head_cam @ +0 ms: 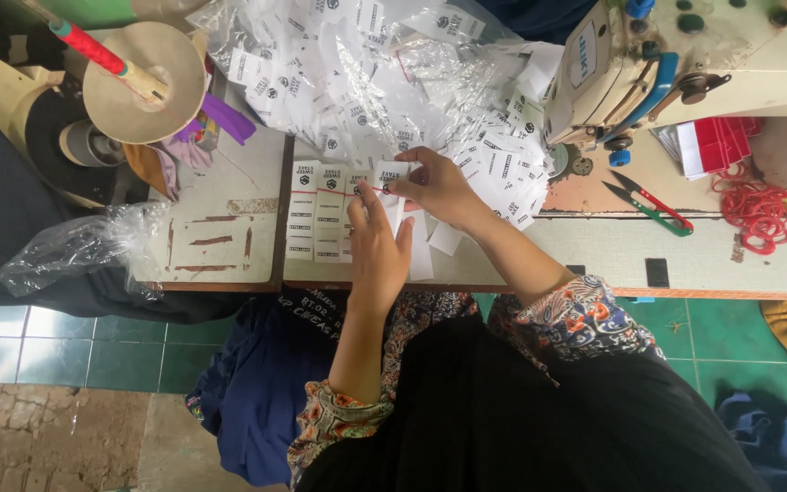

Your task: Sorting and stacking individual clothing labels from a pile onto a workbench.

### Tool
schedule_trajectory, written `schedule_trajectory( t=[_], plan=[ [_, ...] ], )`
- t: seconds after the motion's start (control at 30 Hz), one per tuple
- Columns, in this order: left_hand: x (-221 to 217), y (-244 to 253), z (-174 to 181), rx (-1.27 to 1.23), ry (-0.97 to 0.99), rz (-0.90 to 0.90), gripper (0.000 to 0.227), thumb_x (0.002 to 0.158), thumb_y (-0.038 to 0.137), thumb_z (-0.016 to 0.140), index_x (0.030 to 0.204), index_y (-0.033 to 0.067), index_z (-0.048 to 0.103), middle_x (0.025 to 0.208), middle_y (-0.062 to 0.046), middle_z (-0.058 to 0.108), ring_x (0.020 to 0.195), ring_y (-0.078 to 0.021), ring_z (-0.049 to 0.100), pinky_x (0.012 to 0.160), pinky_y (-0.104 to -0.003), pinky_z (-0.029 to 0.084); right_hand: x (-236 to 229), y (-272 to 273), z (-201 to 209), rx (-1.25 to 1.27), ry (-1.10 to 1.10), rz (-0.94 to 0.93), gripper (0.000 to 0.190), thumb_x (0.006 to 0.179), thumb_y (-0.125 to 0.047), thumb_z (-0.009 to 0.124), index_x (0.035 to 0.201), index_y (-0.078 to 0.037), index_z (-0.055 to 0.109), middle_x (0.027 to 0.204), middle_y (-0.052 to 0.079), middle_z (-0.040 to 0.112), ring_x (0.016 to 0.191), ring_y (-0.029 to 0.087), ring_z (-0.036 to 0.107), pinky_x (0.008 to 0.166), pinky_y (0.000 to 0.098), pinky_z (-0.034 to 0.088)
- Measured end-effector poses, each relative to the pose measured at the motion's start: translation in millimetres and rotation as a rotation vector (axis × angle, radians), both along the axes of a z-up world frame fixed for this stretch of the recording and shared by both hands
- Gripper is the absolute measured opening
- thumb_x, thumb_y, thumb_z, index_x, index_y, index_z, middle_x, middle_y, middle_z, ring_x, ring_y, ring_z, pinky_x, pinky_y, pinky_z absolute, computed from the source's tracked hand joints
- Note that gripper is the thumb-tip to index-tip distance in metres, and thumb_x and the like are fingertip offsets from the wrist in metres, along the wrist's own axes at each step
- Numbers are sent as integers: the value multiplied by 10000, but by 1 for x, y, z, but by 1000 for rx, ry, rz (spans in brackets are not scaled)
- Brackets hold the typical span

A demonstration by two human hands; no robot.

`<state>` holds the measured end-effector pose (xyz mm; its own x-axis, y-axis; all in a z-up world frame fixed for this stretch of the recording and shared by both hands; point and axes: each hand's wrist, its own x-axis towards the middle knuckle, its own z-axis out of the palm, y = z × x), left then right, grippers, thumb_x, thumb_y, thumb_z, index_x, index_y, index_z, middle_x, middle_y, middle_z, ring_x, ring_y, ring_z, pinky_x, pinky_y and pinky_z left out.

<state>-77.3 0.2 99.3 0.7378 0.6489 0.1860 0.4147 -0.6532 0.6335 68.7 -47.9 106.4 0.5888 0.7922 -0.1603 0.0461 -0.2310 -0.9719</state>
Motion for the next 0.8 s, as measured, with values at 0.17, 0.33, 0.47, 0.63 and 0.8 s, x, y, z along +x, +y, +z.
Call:
schedule_trajectory(
  t=[0.17, 0.33, 0.47, 0.63, 0.8],
  plan=[
    [1, -8, -30, 257, -18, 20, 768, 936, 47, 655, 1562, -36, 218, 1359, -361, 396, 1184, -563, 567, 875, -607, 590, 0, 7, -7, -107, -133, 12, 467, 912, -276, 777, 1276, -32, 615, 880, 152, 695, 778, 204, 732, 669, 279, 602],
    [6, -6, -75, 443, 97, 90, 656, 947, 134, 657, 1524, -14, 379, 1421, -303, 435, 1265, -451, 505, 1012, -559, 417, -5, 9, -11, -220, -260, 14, 469, 930, -315, 754, 1299, -68, 603, 994, 198, 715, 829, 251, 758, 724, 351, 617],
    [13, -3, -91, 575, 103, 169, 682, 942, 179, 689, 1522, 5, 375, 1439, -255, 460, 1287, -375, 424, 1029, -546, 211, 5, -5, -6, -188, -549, -12, 358, 934, -179, 699, 1253, -24, 655, 1025, 252, 723, 840, 385, 750, 681, 454, 629],
    [19, -1, -92, 490, 96, 168, 684, 969, 175, 670, 1552, 21, 348, 1483, -247, 449, 1325, -362, 388, 1047, -574, 129, 60, -66, -30, -196, -921, -190, 233, 910, -48, 682, 1134, -20, 738, 903, 192, 752, 763, 368, 752, 628, 449, 620],
    [21, -11, -57, 442, 160, 173, 671, 984, 419, 635, 1493, 24, 448, 1507, -253, 401, 1338, -371, 342, 1048, -572, 98, 57, -132, -38, -313, -1081, -248, 127, 924, -84, 662, 977, -84, 778, 787, 87, 729, 732, 230, 735, 620, 311, 598]
  ],
)
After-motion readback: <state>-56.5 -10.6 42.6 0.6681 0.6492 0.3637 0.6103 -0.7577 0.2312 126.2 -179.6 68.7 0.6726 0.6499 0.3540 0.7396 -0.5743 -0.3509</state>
